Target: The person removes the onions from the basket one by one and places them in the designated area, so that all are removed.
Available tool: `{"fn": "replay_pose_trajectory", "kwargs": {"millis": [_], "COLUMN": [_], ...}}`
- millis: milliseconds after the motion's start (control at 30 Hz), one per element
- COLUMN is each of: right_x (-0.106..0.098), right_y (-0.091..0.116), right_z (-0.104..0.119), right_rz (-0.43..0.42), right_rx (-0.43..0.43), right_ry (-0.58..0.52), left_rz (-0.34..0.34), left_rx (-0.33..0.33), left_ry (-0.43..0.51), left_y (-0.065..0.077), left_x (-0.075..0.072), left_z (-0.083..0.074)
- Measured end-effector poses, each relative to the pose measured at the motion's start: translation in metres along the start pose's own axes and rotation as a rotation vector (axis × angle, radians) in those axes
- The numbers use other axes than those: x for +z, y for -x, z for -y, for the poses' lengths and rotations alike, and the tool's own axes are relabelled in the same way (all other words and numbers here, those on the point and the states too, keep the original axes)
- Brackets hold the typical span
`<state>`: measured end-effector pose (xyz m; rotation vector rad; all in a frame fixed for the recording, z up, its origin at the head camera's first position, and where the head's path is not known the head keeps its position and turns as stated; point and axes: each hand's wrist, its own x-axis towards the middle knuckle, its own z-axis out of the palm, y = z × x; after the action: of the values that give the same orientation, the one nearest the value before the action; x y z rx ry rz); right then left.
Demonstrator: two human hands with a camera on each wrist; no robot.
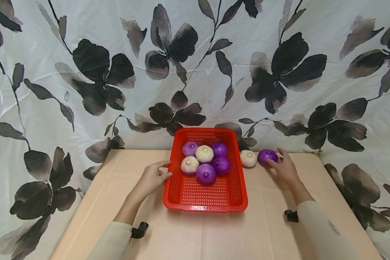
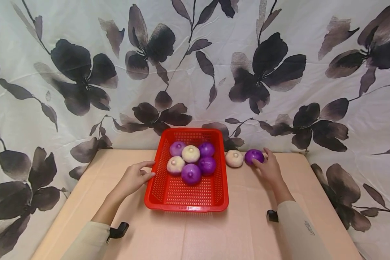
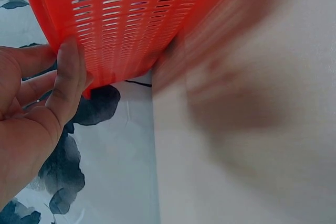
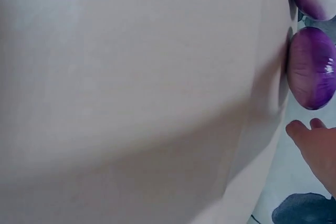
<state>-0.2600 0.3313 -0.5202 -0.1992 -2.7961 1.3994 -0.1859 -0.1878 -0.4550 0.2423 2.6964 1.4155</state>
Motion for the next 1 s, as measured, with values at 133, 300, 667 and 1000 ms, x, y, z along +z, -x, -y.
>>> {"fn": "replay_pose_trajectory", "kwargs": {"millis": [133, 300, 667, 1000], "right_x": [-0.006, -0.011, -0.001, 0.023], "right_y": [0.007, 0.014, 0.027, 0.038], "right_z": [0.004, 0.014, 0.058, 0.105], "right_rz": [-0.031, -0.05, -0.051, 0.049], "right_rx": [-0.038, -0.107, -0.313, -0.459], "right_ry": [-0.006, -0.005, 0.014, -0.005], "left_rz": [0.001, 0.0, 0.004, 0.011], "left_rx": [0.001, -0.007, 0.0, 0.002], "left_ry": [0.003, 0.008, 0.021, 0.009], "left_y": [0.001, 0.002, 0.002, 0.0], "left_x": [0.0, -0.001, 0.001, 0.0], "left_z": [0.001, 0.002, 0.002, 0.002]}}
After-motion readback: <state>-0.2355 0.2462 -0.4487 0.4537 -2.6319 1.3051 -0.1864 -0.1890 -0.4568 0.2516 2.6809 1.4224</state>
